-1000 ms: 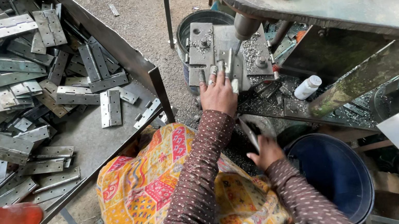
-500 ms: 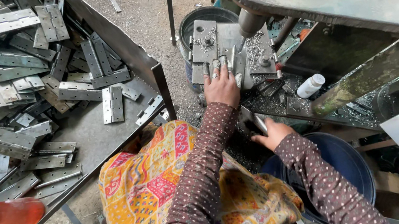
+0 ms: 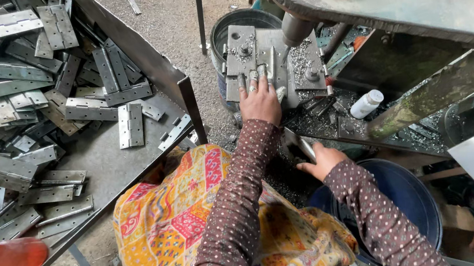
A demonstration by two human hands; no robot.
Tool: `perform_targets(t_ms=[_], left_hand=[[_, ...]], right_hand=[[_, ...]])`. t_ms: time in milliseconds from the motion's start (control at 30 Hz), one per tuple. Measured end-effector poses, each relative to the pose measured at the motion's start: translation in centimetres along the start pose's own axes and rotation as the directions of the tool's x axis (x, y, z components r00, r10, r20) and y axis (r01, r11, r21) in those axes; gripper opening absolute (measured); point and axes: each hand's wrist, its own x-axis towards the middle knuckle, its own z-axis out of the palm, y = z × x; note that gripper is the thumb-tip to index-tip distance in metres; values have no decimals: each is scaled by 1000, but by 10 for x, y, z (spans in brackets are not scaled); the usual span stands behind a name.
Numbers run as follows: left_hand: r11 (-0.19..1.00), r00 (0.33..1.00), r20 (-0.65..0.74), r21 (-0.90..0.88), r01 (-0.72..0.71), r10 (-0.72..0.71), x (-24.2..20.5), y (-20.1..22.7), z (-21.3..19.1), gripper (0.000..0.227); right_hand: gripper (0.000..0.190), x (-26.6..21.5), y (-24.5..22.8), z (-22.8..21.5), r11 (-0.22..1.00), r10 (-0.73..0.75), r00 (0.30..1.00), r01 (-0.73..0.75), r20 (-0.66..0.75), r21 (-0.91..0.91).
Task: The person repeatedly picks up metal hinge pieces from a bin, places them under a press, and operates the machine to punch holes. The processed pieces are then returned to the bin. This cycle continues throughout the clip.
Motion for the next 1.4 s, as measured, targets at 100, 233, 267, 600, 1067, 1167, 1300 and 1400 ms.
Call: perform_targets(t_ms=[100, 233, 267, 600, 1067, 1167, 1300, 1400], left_hand=[[999, 999, 44, -37, 10, -8, 10, 1, 2, 31], [1000, 1000, -17, -12, -5, 5, 11, -4, 4, 33], [999, 1000, -7, -34, 5, -5, 2, -6, 5, 33], [998, 992, 123, -59, 9, -1, 21, 2, 1, 33], [998, 997, -26, 25, -65, 66, 21, -4, 12, 34], [999, 999, -6, -13, -51, 50, 38, -8, 20, 30], [992, 1000, -27, -128, -20, 17, 40, -14, 26, 28], [979, 999, 39, -205, -10, 18, 35, -10, 18, 23]], right_hand=[[72, -10, 6, 47, 998, 51, 996, -49, -68, 29], [67, -8, 10, 103, 999, 40, 981, -34, -191, 32], [66, -14, 9, 111, 999, 47, 982, -44, -185, 25], [71, -3, 1, 6, 1000, 27, 999, -27, 23, 8], [69, 1, 10, 19, 996, 44, 999, -44, 0, 73], [70, -2, 11, 14, 998, 27, 1000, -27, 11, 50], [63, -9, 9, 87, 985, 97, 994, -88, -56, 149], [67, -4, 22, 124, 996, 63, 990, -54, -129, 73]])
